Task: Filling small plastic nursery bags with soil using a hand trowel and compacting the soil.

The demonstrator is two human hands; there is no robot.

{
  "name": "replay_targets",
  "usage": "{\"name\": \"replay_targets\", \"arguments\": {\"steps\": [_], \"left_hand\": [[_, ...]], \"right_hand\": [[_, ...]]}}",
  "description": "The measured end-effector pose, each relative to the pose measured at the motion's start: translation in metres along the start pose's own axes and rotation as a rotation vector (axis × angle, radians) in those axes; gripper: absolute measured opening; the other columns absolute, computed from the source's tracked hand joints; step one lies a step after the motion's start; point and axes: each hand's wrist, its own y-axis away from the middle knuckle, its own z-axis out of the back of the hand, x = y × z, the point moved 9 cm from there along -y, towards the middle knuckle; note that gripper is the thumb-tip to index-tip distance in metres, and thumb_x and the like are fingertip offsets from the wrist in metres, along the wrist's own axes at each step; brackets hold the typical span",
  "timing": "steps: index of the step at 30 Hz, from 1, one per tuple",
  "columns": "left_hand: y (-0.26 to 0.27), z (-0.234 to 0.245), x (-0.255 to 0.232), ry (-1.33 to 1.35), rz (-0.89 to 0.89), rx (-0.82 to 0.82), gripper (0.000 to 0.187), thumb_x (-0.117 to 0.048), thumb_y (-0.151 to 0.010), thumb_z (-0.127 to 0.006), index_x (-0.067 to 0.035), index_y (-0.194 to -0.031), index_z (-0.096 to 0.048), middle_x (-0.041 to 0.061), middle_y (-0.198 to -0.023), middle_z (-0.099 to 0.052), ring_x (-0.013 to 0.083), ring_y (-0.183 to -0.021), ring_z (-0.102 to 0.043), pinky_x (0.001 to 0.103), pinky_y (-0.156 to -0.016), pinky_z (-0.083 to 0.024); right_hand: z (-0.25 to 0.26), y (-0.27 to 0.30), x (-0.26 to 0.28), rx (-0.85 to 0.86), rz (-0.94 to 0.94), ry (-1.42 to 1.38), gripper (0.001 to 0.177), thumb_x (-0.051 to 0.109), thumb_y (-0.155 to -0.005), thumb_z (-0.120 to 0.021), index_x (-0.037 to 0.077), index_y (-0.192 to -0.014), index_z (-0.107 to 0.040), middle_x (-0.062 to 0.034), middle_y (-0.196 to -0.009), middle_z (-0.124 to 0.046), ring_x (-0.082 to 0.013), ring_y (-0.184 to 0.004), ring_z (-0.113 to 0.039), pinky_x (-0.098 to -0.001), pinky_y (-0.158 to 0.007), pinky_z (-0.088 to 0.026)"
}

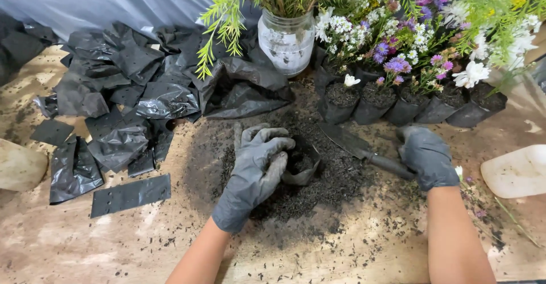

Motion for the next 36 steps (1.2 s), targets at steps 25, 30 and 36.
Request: {"name": "replay_targets", "arguments": {"steps": [25, 30, 36], "left_hand": [[-0.009, -0.015, 0.043, 0.099, 0.141, 0.002, 0.020, -0.016, -0.097, -0.055, -0.012, -0.098, -0.074, 0.006, -0.115, -0.068, 0.0249, -0.111, -0.065, 0.040, -0.106, -0.041], [0.001, -0.031, 0.056, -0.191, 0.193, 0.238, 0.022, -0.021, -0.089, -0.056, -0.029, -0.104, -0.070, 0.003, -0.130, -0.065, 0.0345, -0.129, -0.051, 0.062, -0.119, -0.015], [0.006, -0.037, 0.053, -0.482, 0.015, 0.290, 0.030, -0.025, -0.080, -0.069, -0.028, -0.106, -0.055, 0.001, -0.152, -0.046, 0.0416, -0.130, -0.048, 0.078, -0.105, -0.031]], "right_hand": [[0.108, 0.117, 0.141, -0.431, 0.872, -1.597, 0.016, 0.005, -0.106, -0.055, 0.002, -0.121, -0.053, -0.0203, -0.113, -0.070, -0.0251, -0.092, -0.076, -0.0301, -0.079, -0.069], [0.052, 0.063, 0.185, -0.501, 0.709, -1.084, 0.004, 0.001, -0.095, -0.068, 0.004, -0.096, -0.070, -0.0104, -0.079, -0.073, -0.0232, -0.066, -0.073, -0.0263, -0.052, -0.057], [0.057, 0.058, 0.187, -0.209, 0.592, -1.414, 0.035, -0.019, -0.088, -0.031, -0.001, -0.106, -0.054, -0.0160, -0.084, -0.067, -0.0183, -0.062, -0.069, -0.0167, -0.049, -0.048]]}}
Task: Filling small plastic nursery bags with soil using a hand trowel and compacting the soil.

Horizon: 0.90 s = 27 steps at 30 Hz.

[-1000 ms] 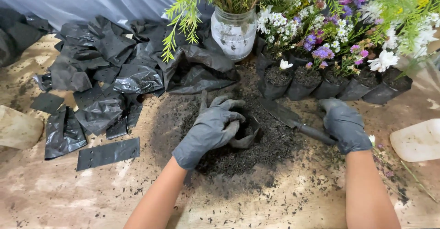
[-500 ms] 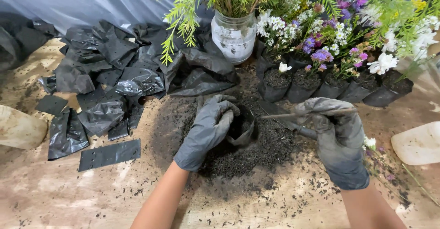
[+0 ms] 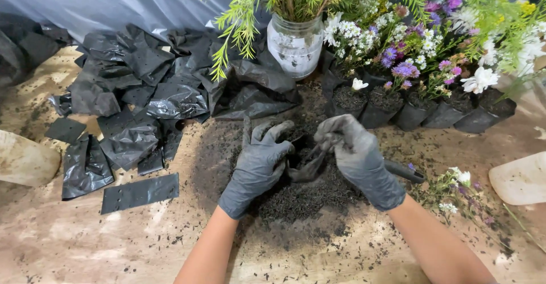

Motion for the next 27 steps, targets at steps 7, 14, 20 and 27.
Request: {"name": "replay_targets", "arguments": {"steps": [7, 14, 20, 27], "left_hand": [[0.003, 0.005, 0.000, 0.019, 0.067, -0.041, 0.027, -0.026, -0.079, -0.067, -0.029, -0.102, -0.053, -0.004, -0.154, -0.044, 0.0423, -0.127, -0.050, 0.081, -0.104, -0.029], [0.004, 0.006, 0.004, 0.014, 0.073, -0.068, 0.021, -0.029, -0.082, -0.064, -0.027, -0.101, -0.054, -0.004, -0.149, -0.048, 0.0402, -0.126, -0.049, 0.079, -0.106, -0.026], [0.009, 0.007, 0.004, 0.088, 0.005, -0.142, 0.025, -0.025, -0.076, -0.066, -0.026, -0.098, -0.056, -0.002, -0.147, -0.051, 0.0413, -0.130, -0.046, 0.078, -0.108, -0.020], [0.010, 0.012, -0.023, 0.219, -0.125, -0.187, 0.026, -0.035, -0.068, -0.062, -0.032, -0.094, -0.061, -0.005, -0.146, -0.056, 0.0316, -0.144, -0.039, 0.065, -0.120, 0.003]], "right_hand": [[0.002, 0.000, 0.017, -0.068, 0.002, -0.099, 0.010, -0.011, -0.100, -0.055, -0.002, -0.099, -0.058, -0.0187, -0.085, -0.070, -0.0196, -0.059, -0.065, -0.0235, -0.050, -0.052], [0.009, 0.002, 0.020, -0.063, 0.056, 0.070, 0.010, -0.014, -0.096, -0.061, -0.006, -0.102, -0.061, -0.0216, -0.086, -0.069, -0.0214, -0.061, -0.062, -0.0290, -0.050, -0.054], [0.003, 0.005, 0.004, -0.026, 0.000, 0.099, 0.009, -0.012, -0.095, -0.064, -0.006, -0.100, -0.062, -0.0228, -0.086, -0.072, -0.0217, -0.063, -0.066, -0.0316, -0.050, -0.056], [0.002, 0.012, -0.008, 0.025, -0.013, 0.033, 0.008, -0.014, -0.093, -0.063, -0.007, -0.098, -0.062, -0.0209, -0.085, -0.070, -0.0273, -0.060, -0.068, -0.0347, -0.048, -0.056]]}}
